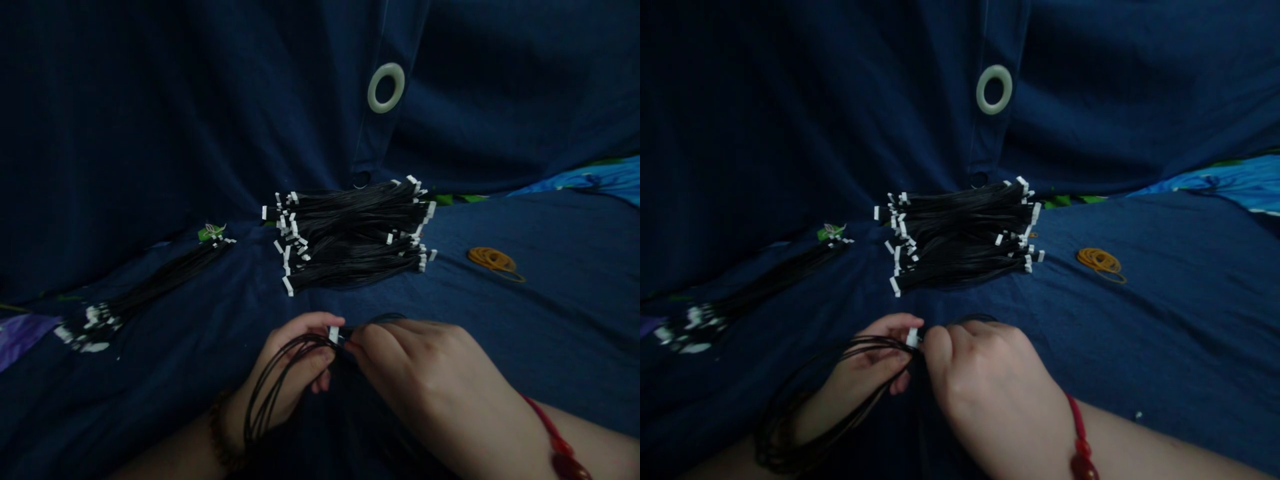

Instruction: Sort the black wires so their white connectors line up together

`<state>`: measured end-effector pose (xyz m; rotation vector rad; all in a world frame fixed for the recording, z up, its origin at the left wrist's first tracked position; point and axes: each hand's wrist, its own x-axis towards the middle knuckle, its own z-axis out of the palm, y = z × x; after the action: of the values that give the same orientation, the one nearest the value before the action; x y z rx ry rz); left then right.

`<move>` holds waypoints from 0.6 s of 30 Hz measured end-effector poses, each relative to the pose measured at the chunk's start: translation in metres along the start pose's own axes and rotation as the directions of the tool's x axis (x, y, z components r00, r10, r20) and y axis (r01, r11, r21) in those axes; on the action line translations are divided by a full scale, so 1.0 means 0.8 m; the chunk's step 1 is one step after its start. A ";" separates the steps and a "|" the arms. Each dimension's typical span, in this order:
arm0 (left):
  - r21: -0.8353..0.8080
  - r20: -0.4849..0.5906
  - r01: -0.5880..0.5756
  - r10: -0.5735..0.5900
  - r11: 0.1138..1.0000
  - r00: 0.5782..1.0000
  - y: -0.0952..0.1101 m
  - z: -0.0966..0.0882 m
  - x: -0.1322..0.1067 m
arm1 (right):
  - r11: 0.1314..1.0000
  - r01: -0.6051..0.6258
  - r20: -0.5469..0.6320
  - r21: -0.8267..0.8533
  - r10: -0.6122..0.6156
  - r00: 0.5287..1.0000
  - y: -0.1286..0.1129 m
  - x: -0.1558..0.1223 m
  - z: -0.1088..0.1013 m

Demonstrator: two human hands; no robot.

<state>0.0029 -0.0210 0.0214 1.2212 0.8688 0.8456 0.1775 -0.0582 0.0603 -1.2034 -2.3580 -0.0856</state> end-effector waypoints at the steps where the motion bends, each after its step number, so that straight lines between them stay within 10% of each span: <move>1: -0.003 -0.004 0.007 -0.007 1.000 1.000 0.002 0.001 0.000 | 1.000 0.002 -0.003 -0.001 -0.002 1.000 0.000 0.000 0.000; 18: 0.141 0.058 -0.018 0.010 0.990 0.998 -0.009 -0.002 0.000 | 0.999 0.041 0.002 -0.002 -0.041 0.999 -0.003 -0.002 0.004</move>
<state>0.0019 -0.0216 0.0145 1.3700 0.8867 0.7666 0.1749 -0.0600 0.0576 -1.1575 -2.3850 -0.1010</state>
